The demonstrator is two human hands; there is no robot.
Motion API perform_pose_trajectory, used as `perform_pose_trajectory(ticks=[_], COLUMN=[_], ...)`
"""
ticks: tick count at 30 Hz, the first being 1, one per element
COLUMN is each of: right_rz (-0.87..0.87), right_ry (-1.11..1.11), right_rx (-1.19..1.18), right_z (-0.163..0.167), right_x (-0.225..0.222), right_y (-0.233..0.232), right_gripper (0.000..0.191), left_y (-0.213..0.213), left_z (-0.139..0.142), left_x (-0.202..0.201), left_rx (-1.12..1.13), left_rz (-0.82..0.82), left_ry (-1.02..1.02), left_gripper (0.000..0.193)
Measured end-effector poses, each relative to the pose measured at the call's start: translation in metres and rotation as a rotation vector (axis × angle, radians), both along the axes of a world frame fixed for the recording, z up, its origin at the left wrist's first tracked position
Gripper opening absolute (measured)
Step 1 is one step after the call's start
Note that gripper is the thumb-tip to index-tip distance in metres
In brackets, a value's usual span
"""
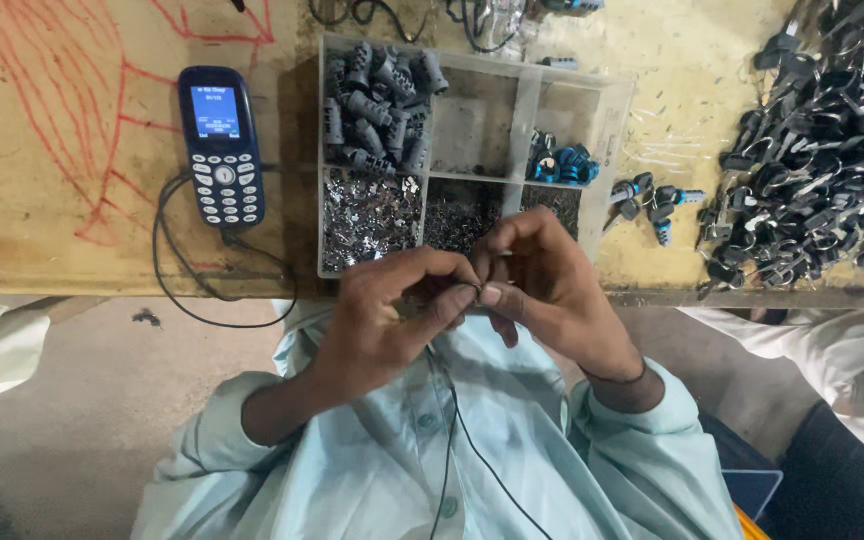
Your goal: The person sits at a workbench assembling small plug-like components by hand. They pick gray plastic bodies, blue coiled springs, and small metal pins from a compartment box, press the parts together between their fingers, and set the finished assemblies on the table beside the box.
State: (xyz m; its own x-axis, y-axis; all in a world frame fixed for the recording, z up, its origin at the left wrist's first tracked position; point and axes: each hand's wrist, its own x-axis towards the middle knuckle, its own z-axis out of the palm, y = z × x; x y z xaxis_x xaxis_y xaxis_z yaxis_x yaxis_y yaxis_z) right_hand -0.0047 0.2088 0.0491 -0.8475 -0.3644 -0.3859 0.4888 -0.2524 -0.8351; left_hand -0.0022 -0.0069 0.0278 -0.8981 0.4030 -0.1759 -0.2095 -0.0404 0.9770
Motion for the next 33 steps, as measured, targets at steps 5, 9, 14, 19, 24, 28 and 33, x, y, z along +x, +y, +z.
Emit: perform_pose_trajectory(ticks=[5,9,14,19,24,28,33], right_rz=[0.195,0.438,0.532,0.377,0.171,-0.127,-0.122], right_ry=[0.044,0.848,0.735,0.695,0.406,0.533,0.972], right_rx=[0.301,1.484,1.525,1.451,0.913,0.492,0.982], right_z=[0.022,0.033,0.010,-0.005,0.008,0.005,-0.017], right_x=[-0.009,-0.019,-0.019,-0.007,-0.006,0.011,0.021], right_y=[0.006,0.017,0.030,0.044,0.041,0.010,-0.015], right_gripper=[0.023,0.016,0.018,0.019,0.017,0.018,0.031], left_y=[-0.003,0.000,0.002,0.006,0.006,0.019,0.024], left_z=[-0.004,-0.009,-0.014,-0.015,-0.013,-0.015,-0.020], left_x=[-0.002,-0.007,-0.010,-0.008,-0.005,-0.001,0.000], left_rx=[-0.003,0.050,0.028,0.130,-0.008,0.121,0.434], left_rz=[0.030,0.043,0.041,0.037,0.053,0.056,0.119], left_ry=[0.056,0.017,0.004,-0.145,0.098,-0.135,-0.322], left_gripper=[0.014,0.013,0.011,0.010,0.010,0.012,0.016])
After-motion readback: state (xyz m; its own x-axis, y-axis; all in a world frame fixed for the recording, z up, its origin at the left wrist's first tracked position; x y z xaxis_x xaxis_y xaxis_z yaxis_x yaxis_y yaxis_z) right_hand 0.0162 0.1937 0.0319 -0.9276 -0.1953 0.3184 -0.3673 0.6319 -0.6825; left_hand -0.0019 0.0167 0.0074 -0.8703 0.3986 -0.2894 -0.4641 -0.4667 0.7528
